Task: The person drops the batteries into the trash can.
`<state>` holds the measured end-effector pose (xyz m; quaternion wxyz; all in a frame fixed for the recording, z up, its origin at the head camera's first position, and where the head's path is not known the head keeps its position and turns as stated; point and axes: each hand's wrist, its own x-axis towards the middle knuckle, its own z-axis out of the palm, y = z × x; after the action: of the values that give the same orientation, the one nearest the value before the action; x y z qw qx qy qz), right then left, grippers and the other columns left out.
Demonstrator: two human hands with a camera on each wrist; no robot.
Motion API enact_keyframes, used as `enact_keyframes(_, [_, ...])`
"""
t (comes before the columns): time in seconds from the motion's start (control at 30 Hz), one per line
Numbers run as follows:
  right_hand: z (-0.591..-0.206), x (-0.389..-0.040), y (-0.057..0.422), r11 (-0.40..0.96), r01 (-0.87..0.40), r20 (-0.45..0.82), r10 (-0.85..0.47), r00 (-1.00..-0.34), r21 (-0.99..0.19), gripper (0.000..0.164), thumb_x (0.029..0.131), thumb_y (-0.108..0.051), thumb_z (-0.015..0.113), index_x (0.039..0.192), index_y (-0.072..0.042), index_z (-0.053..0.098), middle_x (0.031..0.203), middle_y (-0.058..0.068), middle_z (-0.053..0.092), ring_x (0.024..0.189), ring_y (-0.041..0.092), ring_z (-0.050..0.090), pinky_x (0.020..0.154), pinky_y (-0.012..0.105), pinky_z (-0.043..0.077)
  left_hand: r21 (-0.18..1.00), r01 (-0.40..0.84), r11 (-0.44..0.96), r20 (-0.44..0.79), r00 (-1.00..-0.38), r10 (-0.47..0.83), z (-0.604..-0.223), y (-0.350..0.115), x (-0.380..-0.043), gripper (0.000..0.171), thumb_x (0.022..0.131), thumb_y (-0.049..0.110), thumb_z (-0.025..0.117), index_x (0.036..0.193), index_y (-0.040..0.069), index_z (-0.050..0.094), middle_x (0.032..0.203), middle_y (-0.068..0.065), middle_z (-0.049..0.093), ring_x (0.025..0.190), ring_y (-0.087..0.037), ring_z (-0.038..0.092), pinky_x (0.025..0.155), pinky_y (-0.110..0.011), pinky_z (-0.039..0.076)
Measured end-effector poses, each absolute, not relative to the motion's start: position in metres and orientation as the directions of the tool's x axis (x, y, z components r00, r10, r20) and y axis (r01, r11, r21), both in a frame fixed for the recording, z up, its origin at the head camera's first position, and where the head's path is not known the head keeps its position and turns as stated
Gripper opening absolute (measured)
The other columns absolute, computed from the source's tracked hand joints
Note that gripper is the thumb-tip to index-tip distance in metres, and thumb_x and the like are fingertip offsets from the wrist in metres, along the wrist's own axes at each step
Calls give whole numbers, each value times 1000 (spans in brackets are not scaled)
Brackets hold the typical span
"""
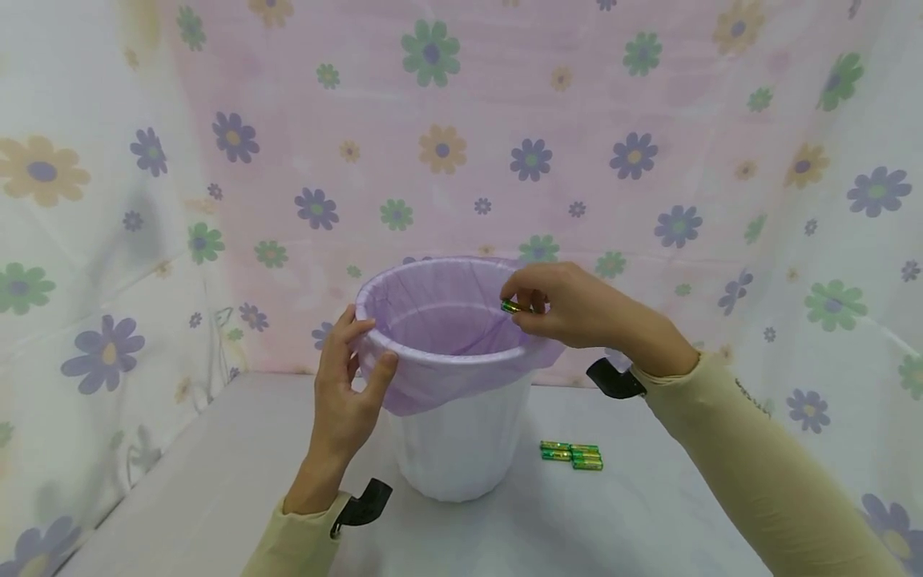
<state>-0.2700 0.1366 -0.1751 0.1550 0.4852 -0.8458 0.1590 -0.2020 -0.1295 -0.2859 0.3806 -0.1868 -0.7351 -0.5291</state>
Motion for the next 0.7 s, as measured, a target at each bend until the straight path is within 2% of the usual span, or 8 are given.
enact_keyframes(0.17, [-177, -282, 123, 516, -843, 388, -754, -531, -151, 16, 81, -9, 59, 96, -13, 62, 78, -4, 57, 71, 9, 50, 63, 26, 44, 638, 679, 363, 756, -642, -128, -287, -131, -202, 43, 82, 3, 61, 122, 4, 46, 143, -15, 27, 123, -26, 36, 95, -49, 35])
enact_keyframes(0.4, [-182, -293, 103, 509, -849, 371, -767, -523, -143, 14, 81, -12, 61, 94, -13, 63, 75, -7, 57, 68, 8, 51, 64, 25, 44, 630, 683, 369, 763, -633, -130, -287, -131, -203, 43, 81, 2, 62, 122, 4, 46, 142, -15, 28, 122, -24, 38, 94, -47, 37])
enact_keyframes(0.7, [-192, -304, 87, 533, -819, 288, -766, -574, -215, 15, 82, -12, 61, 97, -10, 62, 78, -3, 58, 70, 11, 51, 66, 26, 45, 627, 683, 375, 764, -632, -129, -287, -131, -203, 43, 81, 3, 62, 121, 2, 46, 142, -15, 28, 122, -25, 38, 94, -48, 37])
